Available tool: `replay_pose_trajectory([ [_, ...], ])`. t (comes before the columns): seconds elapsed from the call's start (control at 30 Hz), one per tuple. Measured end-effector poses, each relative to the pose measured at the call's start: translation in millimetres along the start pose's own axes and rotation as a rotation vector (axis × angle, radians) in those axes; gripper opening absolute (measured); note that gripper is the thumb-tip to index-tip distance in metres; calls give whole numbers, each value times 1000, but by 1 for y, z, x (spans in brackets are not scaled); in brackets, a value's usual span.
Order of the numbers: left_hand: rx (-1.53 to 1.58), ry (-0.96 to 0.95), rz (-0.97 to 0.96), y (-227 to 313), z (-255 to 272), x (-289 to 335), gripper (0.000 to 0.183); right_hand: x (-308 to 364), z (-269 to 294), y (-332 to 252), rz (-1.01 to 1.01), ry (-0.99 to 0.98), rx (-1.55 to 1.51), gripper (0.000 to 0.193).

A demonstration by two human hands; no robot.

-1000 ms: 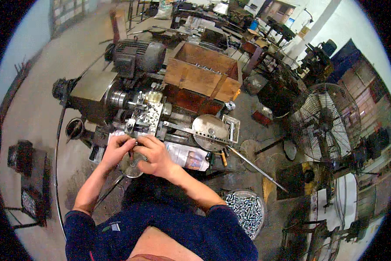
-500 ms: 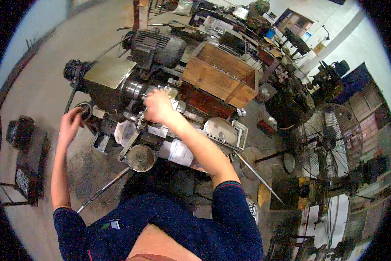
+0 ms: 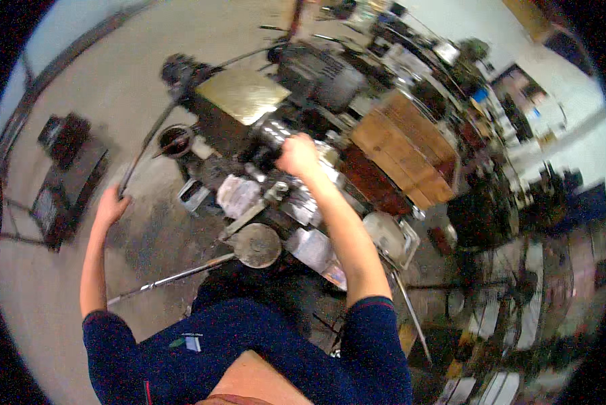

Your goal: The person machines metal bolts using a lathe, picking up individual bolts from a container and placing them into the chuck. They pull a lever to advance the cutting tool and then place the finished bolt into a separate container.

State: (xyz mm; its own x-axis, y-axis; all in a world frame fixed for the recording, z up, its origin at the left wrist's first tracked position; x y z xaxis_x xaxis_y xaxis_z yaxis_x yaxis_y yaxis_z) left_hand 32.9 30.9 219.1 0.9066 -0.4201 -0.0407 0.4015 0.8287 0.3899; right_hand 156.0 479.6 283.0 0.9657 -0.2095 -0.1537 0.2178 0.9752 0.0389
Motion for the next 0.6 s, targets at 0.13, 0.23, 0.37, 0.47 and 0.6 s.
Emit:
replay_pose_trajectory([
  [0.13,-100,3,46,-3,-6,-7,24,1,4,4,-10,-23,-62,27],
  [0.23,-207,-42,46,-17,4,-9,23,6,10,-2,0,51,-188,27],
  [0.37,-629,162,-163,-111,48,-77,10,-2,10,-3,26,80,-212,25],
  [0.47,-651,152,-161,-110,49,-93,9,2,4,4,-58,53,-157,25],
  [0.6,-399,99,50,-97,45,-100,22,17,32,-13,47,83,-122,29],
])
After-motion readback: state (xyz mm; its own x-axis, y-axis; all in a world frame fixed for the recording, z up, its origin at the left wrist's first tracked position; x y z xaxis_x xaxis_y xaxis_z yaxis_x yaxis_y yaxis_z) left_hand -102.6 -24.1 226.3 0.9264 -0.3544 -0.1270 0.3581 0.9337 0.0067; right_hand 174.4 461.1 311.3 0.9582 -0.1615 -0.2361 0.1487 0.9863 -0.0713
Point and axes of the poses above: each hand's wrist, its own x-axis away from the middle knuckle, its own z-axis out of the back of the hand, y = z × x, the point moved 5 cm from there along -x, towards the middle knuckle, and after that the axes turned 4 degrees about -z, right-handed, at the moved point
